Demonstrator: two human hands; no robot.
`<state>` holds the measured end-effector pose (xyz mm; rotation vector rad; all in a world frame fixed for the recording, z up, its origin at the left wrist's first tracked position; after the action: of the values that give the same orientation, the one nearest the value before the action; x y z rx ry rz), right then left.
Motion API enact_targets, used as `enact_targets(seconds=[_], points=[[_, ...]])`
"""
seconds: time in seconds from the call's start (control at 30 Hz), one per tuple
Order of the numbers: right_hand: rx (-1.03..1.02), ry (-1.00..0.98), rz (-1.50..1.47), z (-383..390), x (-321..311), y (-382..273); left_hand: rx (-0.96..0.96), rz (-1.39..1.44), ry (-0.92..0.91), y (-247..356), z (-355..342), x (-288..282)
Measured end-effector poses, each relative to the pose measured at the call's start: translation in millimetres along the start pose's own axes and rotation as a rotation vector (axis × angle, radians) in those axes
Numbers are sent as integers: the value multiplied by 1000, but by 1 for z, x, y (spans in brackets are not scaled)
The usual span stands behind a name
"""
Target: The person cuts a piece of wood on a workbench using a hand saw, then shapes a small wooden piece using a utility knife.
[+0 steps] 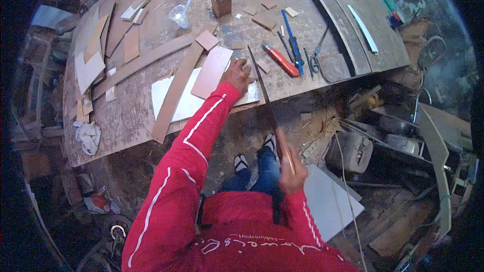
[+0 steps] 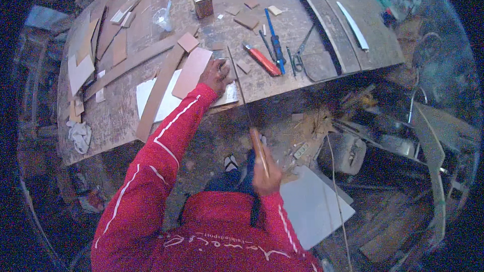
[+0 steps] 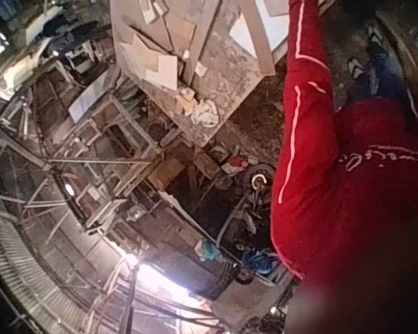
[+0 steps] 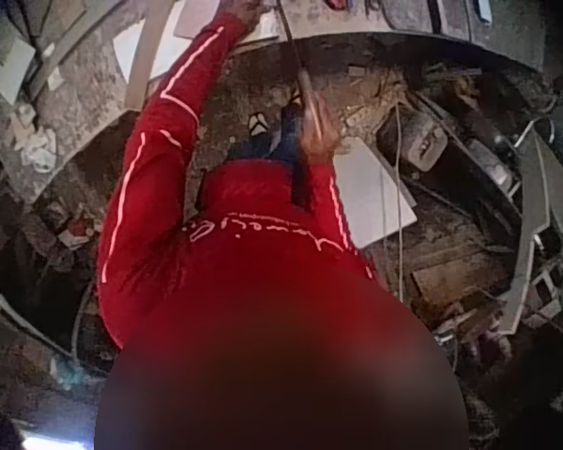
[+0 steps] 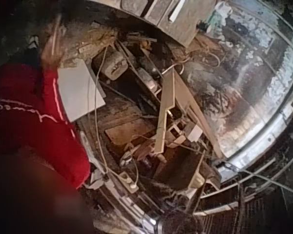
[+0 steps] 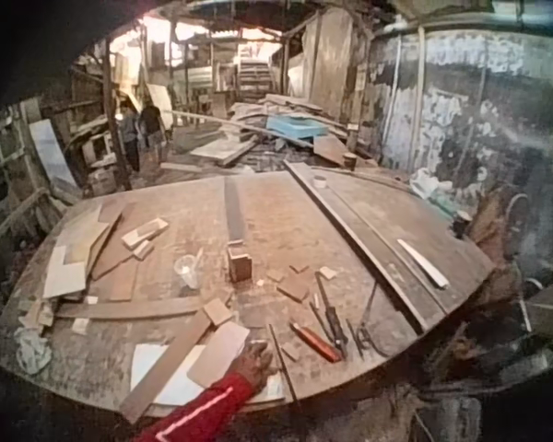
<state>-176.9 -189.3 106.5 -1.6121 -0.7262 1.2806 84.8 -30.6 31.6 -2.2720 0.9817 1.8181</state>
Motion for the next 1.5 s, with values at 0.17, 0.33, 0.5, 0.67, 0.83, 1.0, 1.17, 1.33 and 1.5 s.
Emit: enact_targets(seconds=[0.17, 0.33, 0.5, 0.67, 0.83, 1.0, 1.17, 1.33, 1.5], points=[[-125, 75, 35, -16, 2, -6, 23, 39, -45, -1, -2, 7], [-56, 39, 3, -26, 6, -11, 74, -35, -19, 1, -5, 10], [-41, -26, -19, 4, -4, -6, 73, 62, -8, 3, 0, 0], [-186, 117, -23, -57, 17, -4, 66, -16, -65, 12, -9, 3], [-111, 59, -38, -58, 25, 18, 95, 3, 37, 6, -4, -4], [-110, 40, -29, -56, 23, 11, 93, -112, 33, 19, -6, 9], [-101, 3, -56, -25, 8, -18, -10, -120, -64, 5, 1, 14], [-64, -24, -56, 5, -7, -13, -14, -26, -16, 5, 3, 9], [-23, -32, -48, -50, 18, -8, 53, 67, 25, 15, -4, 10]])
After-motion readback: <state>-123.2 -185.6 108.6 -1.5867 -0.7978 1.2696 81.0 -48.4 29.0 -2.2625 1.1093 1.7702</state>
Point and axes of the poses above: each hand's wrist, its own z-axis away from the middle knuckle, its own x-axis out of the palm, y = z × x, the point moved 9 cm from there along -z, towards the middle knuckle
